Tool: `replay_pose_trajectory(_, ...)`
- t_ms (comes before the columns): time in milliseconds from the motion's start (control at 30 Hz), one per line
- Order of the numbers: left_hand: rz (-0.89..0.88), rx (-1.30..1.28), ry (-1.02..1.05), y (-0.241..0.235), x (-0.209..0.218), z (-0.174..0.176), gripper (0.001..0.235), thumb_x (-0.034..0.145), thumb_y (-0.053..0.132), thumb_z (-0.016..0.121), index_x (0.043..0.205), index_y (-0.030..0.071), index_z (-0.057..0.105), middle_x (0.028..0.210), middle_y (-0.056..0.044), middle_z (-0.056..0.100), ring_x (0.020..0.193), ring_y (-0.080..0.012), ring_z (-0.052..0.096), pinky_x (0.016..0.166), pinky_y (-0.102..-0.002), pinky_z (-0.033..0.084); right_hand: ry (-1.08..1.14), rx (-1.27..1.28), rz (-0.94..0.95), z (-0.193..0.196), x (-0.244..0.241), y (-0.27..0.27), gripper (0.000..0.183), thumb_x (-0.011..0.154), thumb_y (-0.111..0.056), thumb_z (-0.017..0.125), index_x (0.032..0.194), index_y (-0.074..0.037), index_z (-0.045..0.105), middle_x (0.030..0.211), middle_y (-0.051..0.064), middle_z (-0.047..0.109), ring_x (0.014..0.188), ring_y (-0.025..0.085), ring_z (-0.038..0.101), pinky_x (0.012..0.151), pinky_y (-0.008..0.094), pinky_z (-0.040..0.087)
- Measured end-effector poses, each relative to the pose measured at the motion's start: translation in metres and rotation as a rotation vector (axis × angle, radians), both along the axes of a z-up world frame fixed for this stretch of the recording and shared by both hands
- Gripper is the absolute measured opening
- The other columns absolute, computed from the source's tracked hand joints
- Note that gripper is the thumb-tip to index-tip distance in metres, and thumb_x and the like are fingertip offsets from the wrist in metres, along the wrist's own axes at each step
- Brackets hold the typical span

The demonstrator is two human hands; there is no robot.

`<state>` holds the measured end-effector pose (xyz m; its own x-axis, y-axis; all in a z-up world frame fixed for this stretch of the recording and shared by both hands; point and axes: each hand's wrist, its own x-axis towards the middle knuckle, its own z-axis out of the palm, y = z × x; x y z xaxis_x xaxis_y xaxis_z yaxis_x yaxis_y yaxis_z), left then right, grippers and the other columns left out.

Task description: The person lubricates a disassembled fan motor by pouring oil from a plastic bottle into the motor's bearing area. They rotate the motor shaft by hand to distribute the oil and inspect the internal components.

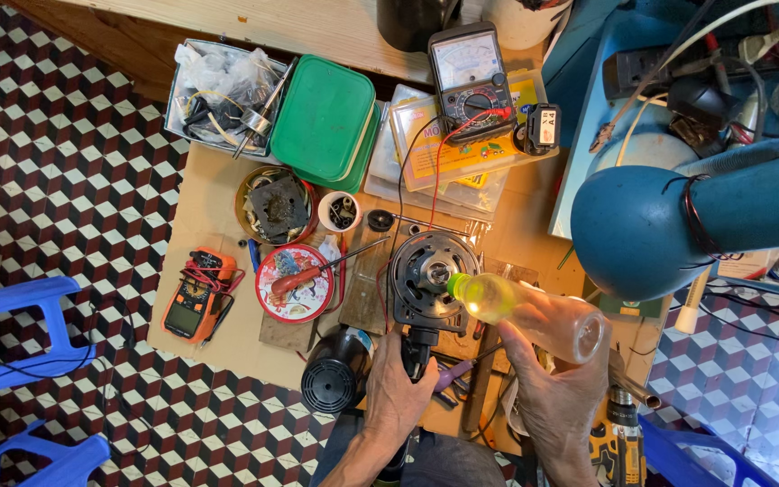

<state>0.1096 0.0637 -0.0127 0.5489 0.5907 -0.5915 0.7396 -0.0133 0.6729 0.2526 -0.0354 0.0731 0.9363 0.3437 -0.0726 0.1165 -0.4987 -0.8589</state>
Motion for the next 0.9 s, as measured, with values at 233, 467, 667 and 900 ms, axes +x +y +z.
replay_pose_trajectory(233, -0.007, 0.021, -0.042, 0.0, -0.001, 0.001, 0.039, 0.085, 0.025, 0.069, 0.113, 0.002, 0.053, 0.099, -0.013, 0.054, 0.095, -0.0274, 0.059, 0.082, -0.044, 0.05, 0.047, 0.099, 0.019, 0.005, 0.0, 0.004, 0.052, 0.084, -0.012, 0.081, 0.126, -0.004, 0.05, 0.123, 0.01, 0.069, 0.114, 0.018, 0.069, 0.105, 0.035, 0.056)
replay_pose_trajectory(467, 0.003, 0.054, -0.081, 0.0, 0.0, 0.001, 0.039, 0.084, 0.023, 0.069, 0.113, 0.002, 0.054, 0.1, -0.013, 0.055, 0.098, -0.0286, 0.058, 0.084, -0.045, 0.05, 0.038, 0.041, 0.012, 0.01, 0.0, 0.007, 0.056, 0.083, -0.009, 0.082, 0.127, -0.002, 0.048, 0.118, 0.011, 0.071, 0.113, 0.018, 0.069, 0.104, 0.035, 0.055)
replay_pose_trajectory(667, -0.003, 0.018, -0.046, 0.002, 0.0, 0.004, 0.039, 0.085, 0.025, 0.068, 0.114, 0.002, 0.053, 0.102, -0.014, 0.056, 0.096, -0.029, 0.06, 0.085, -0.045, 0.05, 0.045, 0.078, 0.004, 0.011, 0.001, 0.008, 0.053, 0.083, -0.01, 0.082, 0.126, -0.002, 0.051, 0.12, 0.011, 0.07, 0.113, 0.017, 0.069, 0.101, 0.034, 0.056)
replay_pose_trajectory(900, 0.022, 0.059, -0.082, 0.0, 0.001, 0.004, 0.045, 0.083, 0.023, 0.07, 0.119, 0.002, 0.052, 0.101, -0.014, 0.056, 0.096, -0.0298, 0.06, 0.084, -0.046, 0.051, 0.064, 0.096, -0.015, 0.01, 0.003, 0.007, 0.051, 0.084, -0.011, 0.081, 0.126, -0.002, 0.053, 0.118, 0.011, 0.07, 0.11, 0.018, 0.07, 0.098, 0.033, 0.057)
